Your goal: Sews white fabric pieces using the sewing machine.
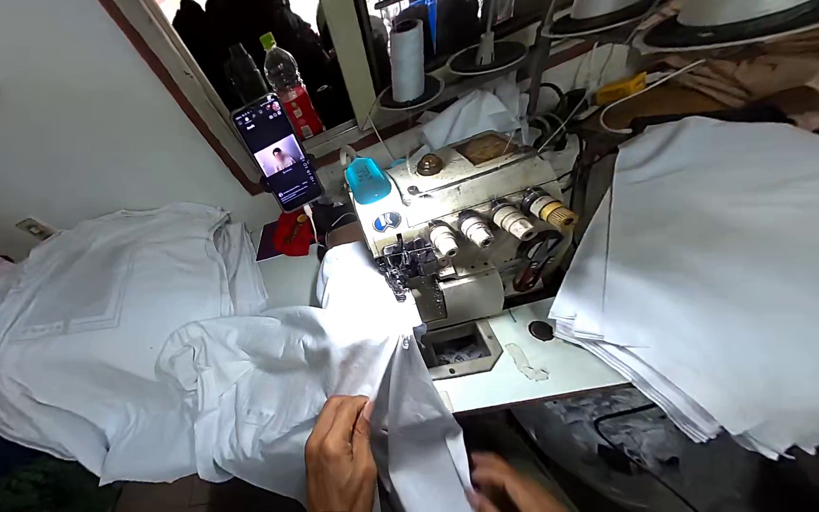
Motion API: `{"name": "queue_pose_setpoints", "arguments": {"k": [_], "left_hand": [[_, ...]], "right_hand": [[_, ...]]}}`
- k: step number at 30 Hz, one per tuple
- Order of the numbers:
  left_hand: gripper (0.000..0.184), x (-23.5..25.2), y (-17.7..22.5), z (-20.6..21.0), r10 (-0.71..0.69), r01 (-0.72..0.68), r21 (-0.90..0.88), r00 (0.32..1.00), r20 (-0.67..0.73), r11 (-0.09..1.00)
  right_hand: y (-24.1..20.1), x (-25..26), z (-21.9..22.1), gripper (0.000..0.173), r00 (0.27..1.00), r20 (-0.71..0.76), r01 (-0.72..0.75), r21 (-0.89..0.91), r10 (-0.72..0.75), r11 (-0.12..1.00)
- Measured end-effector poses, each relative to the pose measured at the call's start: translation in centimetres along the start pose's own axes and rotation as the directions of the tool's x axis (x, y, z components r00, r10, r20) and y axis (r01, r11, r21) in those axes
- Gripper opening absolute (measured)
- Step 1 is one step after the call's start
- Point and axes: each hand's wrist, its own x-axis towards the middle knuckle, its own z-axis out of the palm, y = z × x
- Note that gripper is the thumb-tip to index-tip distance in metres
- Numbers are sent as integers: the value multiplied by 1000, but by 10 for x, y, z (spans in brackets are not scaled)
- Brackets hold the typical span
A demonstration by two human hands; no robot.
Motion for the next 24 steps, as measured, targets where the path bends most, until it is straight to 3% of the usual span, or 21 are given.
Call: {"name": "queue_pose_setpoints", "arguments": {"k": [2,4,5,7,10,13,17,20,24], "left_hand": [[18,2,11,-9,-3,3,-77,1000,-3,997],[20,7,23,-10,-9,8,-128,1000,-7,992],[20,9,29,-8,-18,16,-136,1000,-14,991],[15,8,36,0,-29,25,-126,999,-30,992],[29,4,26,24,9,-6,46,997,-74,999],[18,4,10,37,34,-26,96,997,-76,995],[21,4,3,22,29,-31,-91,999,-20,995],[18,8,7,17,25,-33,-150,998,-55,988],[25,14,15,28,20,-19,10,997,-73,1000]], "right_hand": [[-30,41,-10,22,949,-285,146,26,-133,989],[-53,86,-12,25,919,-383,152,124,-94,981],[-61,104,-14,28,951,-310,92,254,-9,963],[-70,124,-19,27,993,1,-98,569,118,816],[-71,113,-17,17,973,227,-204,769,40,606],[-62,99,-12,20,976,214,-195,811,30,552],[-54,116,-22,19,990,144,-113,744,7,659],[-67,131,-32,16,984,163,-167,731,68,661],[-78,130,-31,15,983,166,-181,770,82,612]]}}
